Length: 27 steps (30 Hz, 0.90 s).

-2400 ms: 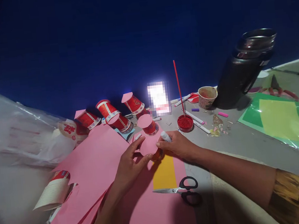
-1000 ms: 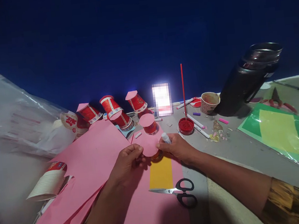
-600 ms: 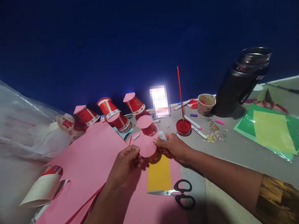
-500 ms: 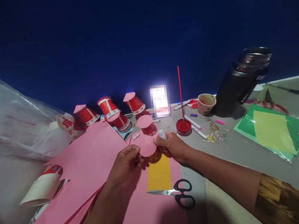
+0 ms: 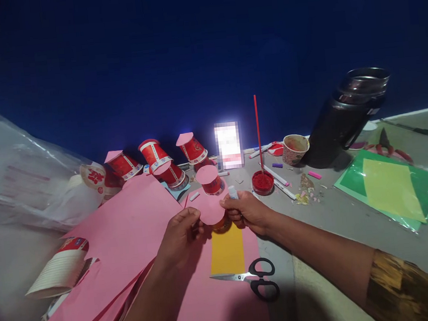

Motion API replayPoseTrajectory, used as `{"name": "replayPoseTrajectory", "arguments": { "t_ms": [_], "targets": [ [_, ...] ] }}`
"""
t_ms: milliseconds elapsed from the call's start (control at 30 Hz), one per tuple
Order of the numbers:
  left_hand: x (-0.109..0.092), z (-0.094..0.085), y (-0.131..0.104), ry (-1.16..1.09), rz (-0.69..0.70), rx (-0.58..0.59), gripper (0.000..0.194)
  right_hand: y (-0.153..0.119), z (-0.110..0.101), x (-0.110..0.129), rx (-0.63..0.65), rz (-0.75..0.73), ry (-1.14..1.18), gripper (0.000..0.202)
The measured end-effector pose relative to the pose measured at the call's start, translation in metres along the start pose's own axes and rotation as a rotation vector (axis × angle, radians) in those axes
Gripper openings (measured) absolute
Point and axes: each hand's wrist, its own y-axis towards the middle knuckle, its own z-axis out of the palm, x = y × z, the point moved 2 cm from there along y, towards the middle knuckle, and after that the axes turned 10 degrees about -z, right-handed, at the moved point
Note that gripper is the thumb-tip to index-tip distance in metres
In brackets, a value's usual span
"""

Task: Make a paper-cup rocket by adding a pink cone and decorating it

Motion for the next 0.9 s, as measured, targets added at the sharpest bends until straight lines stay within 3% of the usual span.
{"name": "replayPoseTrajectory", "arguments": {
  "t_ms": [367, 900],
  "targets": [
    [-0.018, 0.012, 0.027, 0.063, 0.216, -0.119, 0.032, 0.000, 0.003, -0.001, -0.014, -0.019, -0.017, 0.053],
    [-0.010, 0.013, 0.038, 0.033, 0.153, -0.090, 0.036, -0.002, 0.005, 0.001, -0.031, -0.056, -0.040, 0.048]
  ]
}}
